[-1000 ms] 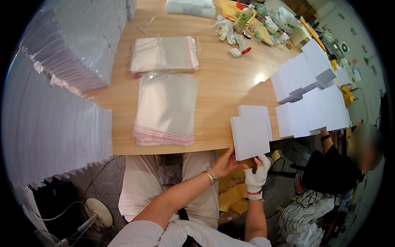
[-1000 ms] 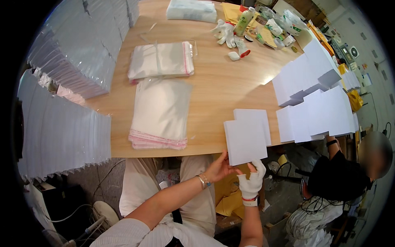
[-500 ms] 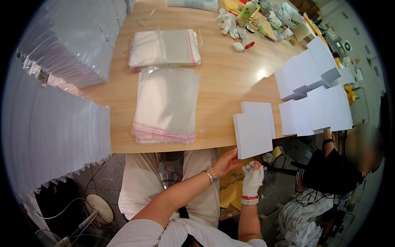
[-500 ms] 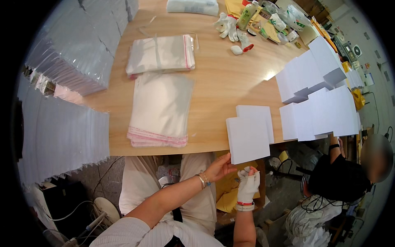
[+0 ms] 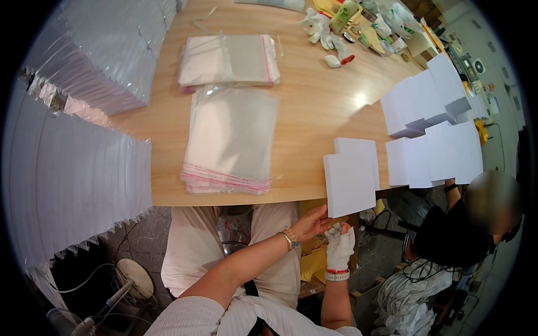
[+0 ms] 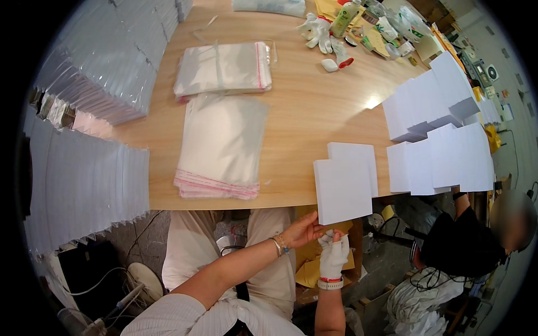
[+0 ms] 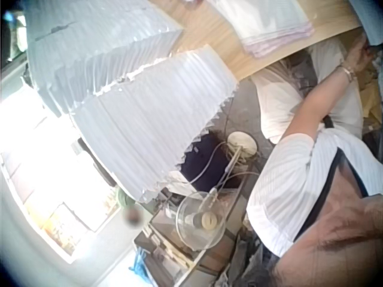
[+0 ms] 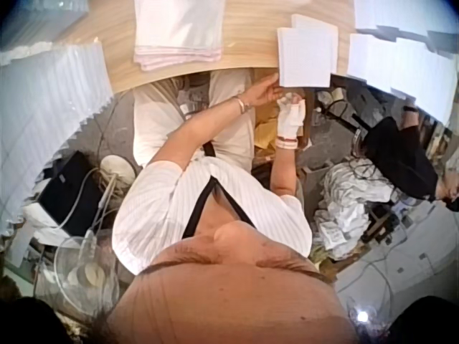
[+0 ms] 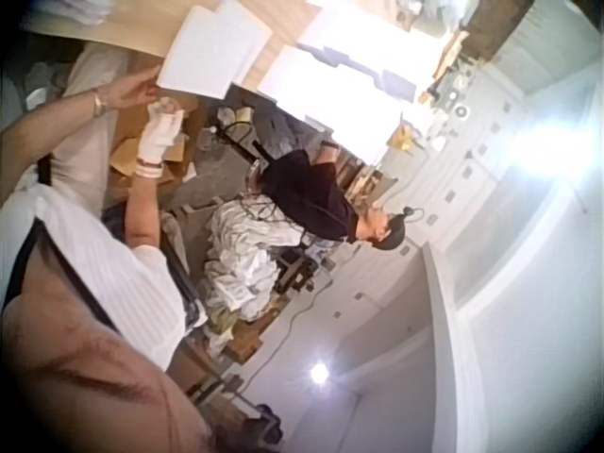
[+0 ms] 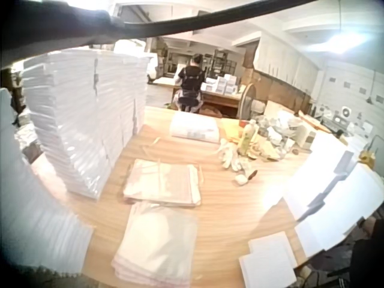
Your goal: The person places white paper sheets into clear plastic bags at a table, then stacks the filled bags. The person also moves a large stack of wrapped paper sheets on the table.
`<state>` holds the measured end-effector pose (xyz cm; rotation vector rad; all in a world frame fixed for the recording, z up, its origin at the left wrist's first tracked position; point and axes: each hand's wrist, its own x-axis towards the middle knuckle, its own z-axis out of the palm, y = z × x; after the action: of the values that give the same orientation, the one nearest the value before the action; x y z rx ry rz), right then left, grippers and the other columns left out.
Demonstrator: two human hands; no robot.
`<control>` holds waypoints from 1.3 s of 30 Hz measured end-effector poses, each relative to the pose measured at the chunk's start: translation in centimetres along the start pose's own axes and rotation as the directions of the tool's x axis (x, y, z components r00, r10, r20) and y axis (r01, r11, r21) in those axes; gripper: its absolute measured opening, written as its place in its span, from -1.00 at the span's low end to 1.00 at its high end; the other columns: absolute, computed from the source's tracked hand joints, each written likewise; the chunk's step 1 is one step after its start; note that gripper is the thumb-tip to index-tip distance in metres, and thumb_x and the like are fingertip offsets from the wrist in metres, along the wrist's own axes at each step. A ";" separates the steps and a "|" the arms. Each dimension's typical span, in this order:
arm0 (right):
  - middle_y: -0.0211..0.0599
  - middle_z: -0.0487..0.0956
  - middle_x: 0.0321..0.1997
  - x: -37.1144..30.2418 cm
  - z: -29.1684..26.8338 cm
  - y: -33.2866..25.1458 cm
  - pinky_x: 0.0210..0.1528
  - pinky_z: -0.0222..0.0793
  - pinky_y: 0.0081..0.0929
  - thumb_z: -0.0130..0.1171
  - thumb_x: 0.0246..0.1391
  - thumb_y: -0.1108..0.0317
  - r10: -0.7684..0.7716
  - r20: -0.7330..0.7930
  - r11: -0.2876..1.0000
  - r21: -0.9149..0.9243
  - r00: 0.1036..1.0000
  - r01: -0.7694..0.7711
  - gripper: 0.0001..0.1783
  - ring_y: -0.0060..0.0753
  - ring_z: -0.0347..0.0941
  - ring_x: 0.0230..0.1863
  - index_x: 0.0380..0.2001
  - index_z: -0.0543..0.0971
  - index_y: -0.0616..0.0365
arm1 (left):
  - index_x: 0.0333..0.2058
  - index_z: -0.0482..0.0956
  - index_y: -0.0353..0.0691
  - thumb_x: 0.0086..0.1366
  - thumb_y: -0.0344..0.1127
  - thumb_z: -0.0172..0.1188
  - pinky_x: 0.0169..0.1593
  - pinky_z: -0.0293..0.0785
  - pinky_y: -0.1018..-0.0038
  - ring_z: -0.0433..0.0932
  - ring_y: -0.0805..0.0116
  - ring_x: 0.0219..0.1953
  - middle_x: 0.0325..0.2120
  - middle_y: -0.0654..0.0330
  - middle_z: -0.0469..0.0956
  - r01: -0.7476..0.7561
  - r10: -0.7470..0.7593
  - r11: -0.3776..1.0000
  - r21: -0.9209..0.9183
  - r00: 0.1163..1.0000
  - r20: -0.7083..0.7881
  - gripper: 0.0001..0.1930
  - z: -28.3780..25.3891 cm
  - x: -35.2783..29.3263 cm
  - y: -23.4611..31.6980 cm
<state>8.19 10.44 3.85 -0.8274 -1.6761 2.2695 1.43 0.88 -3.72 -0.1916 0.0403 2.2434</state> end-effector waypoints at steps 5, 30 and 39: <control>-0.35 0.42 -0.31 -0.2 -0.3 0.2 -0.23 0.33 -0.47 -0.03 0.12 0.24 0.014 -0.004 1.000 -0.003 1.000 -0.014 -0.77 -0.50 0.36 -0.34 -0.25 0.35 0.16 | -0.12 0.41 -0.07 0.25 -0.07 -0.02 -0.19 0.40 0.52 0.43 0.48 -0.15 -0.20 0.34 0.47 0.018 -0.019 0.999 0.035 1.000 0.012 -0.69 0.7 -0.2 0.3; -0.22 0.44 -0.14 4.5 1.3 -4.6 -0.34 0.45 -0.37 -0.12 0.08 -0.09 0.334 0.123 0.931 0.109 0.935 -0.347 -0.48 -0.26 0.44 -0.25 -0.06 0.30 0.08 | -0.30 0.47 -0.44 0.25 -0.37 -0.02 -0.29 0.46 0.56 0.51 0.51 -0.41 -0.43 0.19 0.54 -0.179 0.521 0.579 0.795 0.832 -0.192 -0.79 1.0 1.1 -0.6; -0.25 0.19 0.16 -0.4 1.1 -4.7 0.10 0.13 -0.29 -0.10 0.12 0.20 -0.297 0.223 0.955 0.063 0.928 0.291 -0.40 -0.28 0.14 0.14 0.19 0.05 0.12 | -0.23 0.47 -0.27 0.16 -0.27 0.06 -0.33 0.43 0.41 0.53 0.23 -0.49 -0.44 -0.01 0.53 0.130 0.392 -0.292 0.948 0.920 -0.005 -0.75 1.6 -7.7 2.8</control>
<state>7.19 10.90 8.54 -0.2862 -1.7198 2.2370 3.80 -6.68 -1.08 0.4266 2.2452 1.5035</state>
